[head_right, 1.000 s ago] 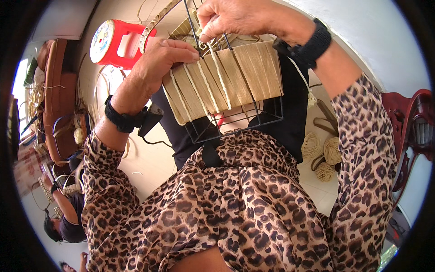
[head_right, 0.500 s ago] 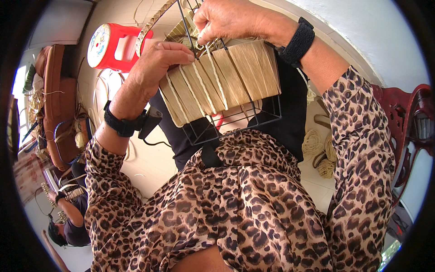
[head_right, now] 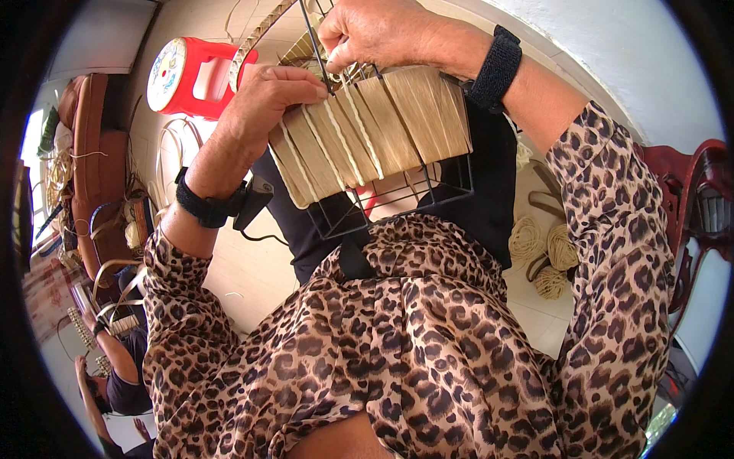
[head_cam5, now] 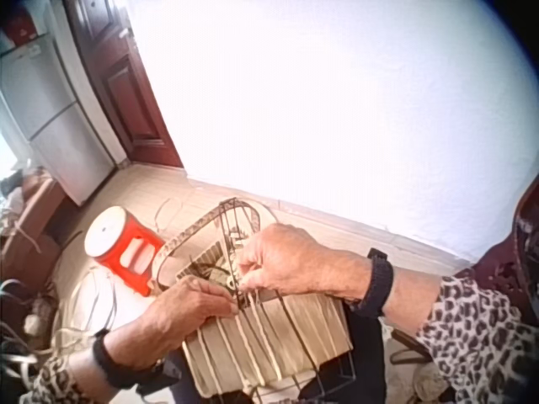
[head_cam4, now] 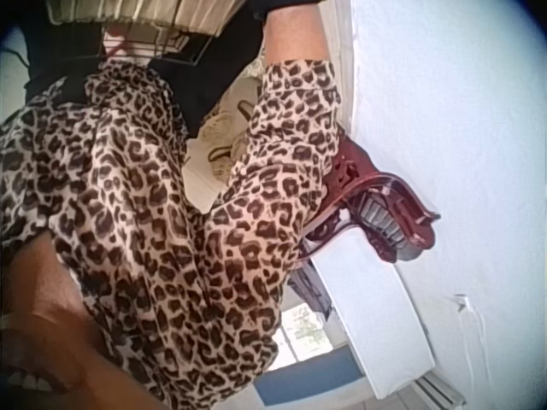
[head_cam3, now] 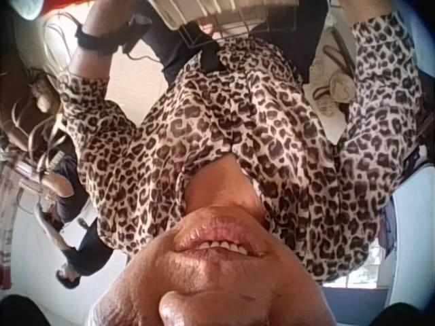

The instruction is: The person weaves a white rope through the wooden slats of a partially constructed basket by hand, pulling the rope through various openings and tying knots.

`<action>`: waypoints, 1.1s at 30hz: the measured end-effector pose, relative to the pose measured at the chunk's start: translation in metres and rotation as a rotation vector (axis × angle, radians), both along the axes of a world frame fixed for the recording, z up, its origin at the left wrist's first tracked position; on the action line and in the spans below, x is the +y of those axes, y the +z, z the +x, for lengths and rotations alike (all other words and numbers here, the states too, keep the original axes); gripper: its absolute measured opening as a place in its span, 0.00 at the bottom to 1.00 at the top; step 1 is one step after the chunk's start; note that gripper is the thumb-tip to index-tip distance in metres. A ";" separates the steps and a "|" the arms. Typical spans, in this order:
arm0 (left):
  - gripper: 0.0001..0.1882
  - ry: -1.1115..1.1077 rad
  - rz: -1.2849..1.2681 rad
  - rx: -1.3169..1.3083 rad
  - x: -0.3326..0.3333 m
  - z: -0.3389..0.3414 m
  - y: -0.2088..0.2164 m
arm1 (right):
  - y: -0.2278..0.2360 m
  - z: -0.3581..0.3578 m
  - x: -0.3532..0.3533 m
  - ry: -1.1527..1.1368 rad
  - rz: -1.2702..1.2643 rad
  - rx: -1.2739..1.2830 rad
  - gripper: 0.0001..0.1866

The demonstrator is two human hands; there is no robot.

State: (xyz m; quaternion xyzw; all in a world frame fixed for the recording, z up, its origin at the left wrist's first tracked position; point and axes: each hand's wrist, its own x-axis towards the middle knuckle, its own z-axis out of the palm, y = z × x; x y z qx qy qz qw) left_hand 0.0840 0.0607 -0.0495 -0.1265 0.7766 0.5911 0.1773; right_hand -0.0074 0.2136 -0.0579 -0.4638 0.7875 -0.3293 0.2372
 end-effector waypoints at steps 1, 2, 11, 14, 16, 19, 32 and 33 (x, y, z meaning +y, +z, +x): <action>0.08 -0.076 -0.043 0.118 -0.003 0.002 -0.005 | -0.002 0.000 0.000 0.002 0.022 0.011 0.10; 0.08 -0.156 -0.084 0.236 -0.002 0.002 -0.005 | 0.000 0.000 0.001 0.000 0.024 0.010 0.10; 0.11 -0.145 -0.346 0.190 0.012 -0.010 0.001 | -0.013 -0.001 -0.002 0.021 0.046 0.106 0.08; 0.11 -0.131 -0.452 0.318 0.022 -0.010 -0.004 | -0.014 0.000 -0.005 0.022 0.081 0.198 0.08; 0.10 -0.134 -0.513 0.363 0.022 -0.012 -0.005 | -0.007 0.001 -0.002 0.035 0.056 0.170 0.08; 0.09 -0.137 -0.384 0.162 0.022 -0.017 0.001 | -0.012 0.000 0.000 0.049 0.037 0.125 0.07; 0.08 0.006 -0.094 -0.029 0.014 -0.010 0.003 | 0.019 0.001 0.036 -0.061 -0.215 -0.006 0.19; 0.08 -0.002 -0.077 -0.004 0.012 -0.007 0.004 | 0.021 0.006 0.042 -0.146 -0.195 -0.079 0.19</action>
